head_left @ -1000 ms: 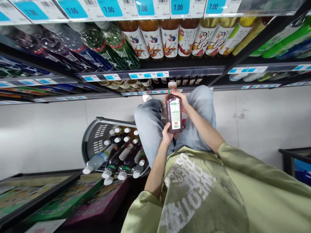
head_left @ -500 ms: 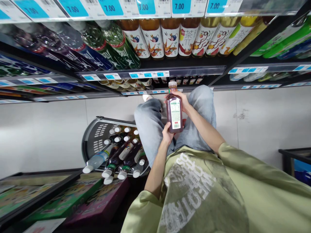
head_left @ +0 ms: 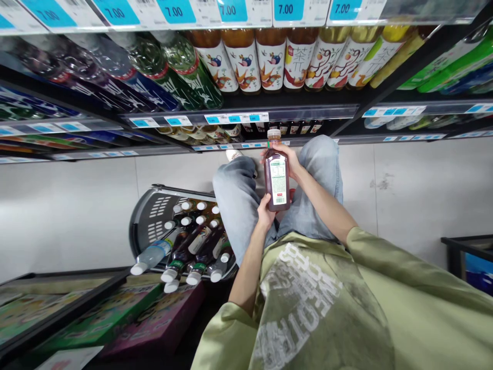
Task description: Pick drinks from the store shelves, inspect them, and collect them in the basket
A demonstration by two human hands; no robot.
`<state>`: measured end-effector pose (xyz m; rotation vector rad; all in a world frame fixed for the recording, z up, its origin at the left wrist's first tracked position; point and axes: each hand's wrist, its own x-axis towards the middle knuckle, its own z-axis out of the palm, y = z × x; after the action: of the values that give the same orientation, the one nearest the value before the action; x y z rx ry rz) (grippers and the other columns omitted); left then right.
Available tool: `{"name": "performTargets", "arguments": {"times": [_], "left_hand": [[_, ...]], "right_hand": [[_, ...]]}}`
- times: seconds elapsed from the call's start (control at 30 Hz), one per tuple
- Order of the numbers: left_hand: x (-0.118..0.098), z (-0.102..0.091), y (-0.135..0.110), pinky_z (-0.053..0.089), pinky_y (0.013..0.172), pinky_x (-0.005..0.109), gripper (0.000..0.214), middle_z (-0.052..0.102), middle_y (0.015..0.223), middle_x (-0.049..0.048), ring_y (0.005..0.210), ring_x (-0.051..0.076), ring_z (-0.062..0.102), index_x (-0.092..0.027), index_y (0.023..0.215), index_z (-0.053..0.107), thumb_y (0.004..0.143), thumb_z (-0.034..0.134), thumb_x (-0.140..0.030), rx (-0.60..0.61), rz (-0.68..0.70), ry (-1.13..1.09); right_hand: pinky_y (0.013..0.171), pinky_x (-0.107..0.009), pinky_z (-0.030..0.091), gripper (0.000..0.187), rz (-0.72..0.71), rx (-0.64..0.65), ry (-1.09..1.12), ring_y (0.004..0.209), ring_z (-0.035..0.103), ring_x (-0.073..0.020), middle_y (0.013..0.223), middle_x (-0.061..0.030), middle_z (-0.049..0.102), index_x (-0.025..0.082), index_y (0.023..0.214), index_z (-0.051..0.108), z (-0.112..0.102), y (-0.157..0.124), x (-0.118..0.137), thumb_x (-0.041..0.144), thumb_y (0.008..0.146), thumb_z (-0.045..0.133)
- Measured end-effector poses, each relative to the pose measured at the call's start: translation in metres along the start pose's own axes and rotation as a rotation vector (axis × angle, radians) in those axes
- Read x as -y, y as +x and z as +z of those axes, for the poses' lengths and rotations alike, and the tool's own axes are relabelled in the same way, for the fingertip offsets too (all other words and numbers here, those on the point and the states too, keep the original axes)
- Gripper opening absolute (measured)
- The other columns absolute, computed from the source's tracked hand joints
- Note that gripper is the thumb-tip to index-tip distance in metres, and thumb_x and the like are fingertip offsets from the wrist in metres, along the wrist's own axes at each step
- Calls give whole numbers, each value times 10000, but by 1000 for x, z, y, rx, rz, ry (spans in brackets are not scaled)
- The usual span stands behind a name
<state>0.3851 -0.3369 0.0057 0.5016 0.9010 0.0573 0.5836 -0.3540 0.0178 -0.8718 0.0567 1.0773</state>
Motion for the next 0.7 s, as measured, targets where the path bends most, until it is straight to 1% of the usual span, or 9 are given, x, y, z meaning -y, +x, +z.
{"name": "performTargets", "arguments": {"times": [0.2,0.3,0.37,0.47,0.6,0.7], "left_hand": [[0,0,0,651,988,567,471,848,968,153,1139,433,785,-133,977,780,744,810,-542,-2,3,-22],[1,-1,1,652,979,573,497,848,962,155,1106,437,794,-127,998,786,727,819,-542,-5,-5,-18],[2,-3,1,652,974,575,514,847,970,159,1099,437,796,-121,1028,786,744,804,-549,-13,-11,-12],[4,-5,2,653,963,573,542,847,969,163,1076,434,803,-111,1066,786,758,792,-556,-8,-10,-6],[5,-6,4,661,947,563,537,849,950,155,1008,417,818,-109,1044,797,739,804,-552,18,-3,-10],[4,-6,4,658,959,564,504,851,961,152,1033,416,813,-108,1038,801,762,788,-529,31,-2,-22]], "right_hand": [[575,-306,611,294,-2,7,16,671,754,-203,827,-18,783,208,867,643,0,0,-1,478,876,758],[597,-311,622,290,2,-8,16,678,761,-206,826,-9,784,219,886,631,0,0,0,476,873,765],[605,-312,626,293,11,-15,10,681,765,-209,818,-7,782,221,890,628,1,0,1,478,868,767],[591,-301,611,295,31,-23,-2,652,752,-202,790,-10,777,221,887,621,2,-1,3,483,866,756],[582,-285,591,309,42,-19,-18,601,717,-187,737,-13,767,217,876,622,5,-3,6,495,855,754],[555,-271,572,335,43,-23,-32,601,713,-187,721,-23,764,208,852,638,7,-4,7,517,844,767]]}}
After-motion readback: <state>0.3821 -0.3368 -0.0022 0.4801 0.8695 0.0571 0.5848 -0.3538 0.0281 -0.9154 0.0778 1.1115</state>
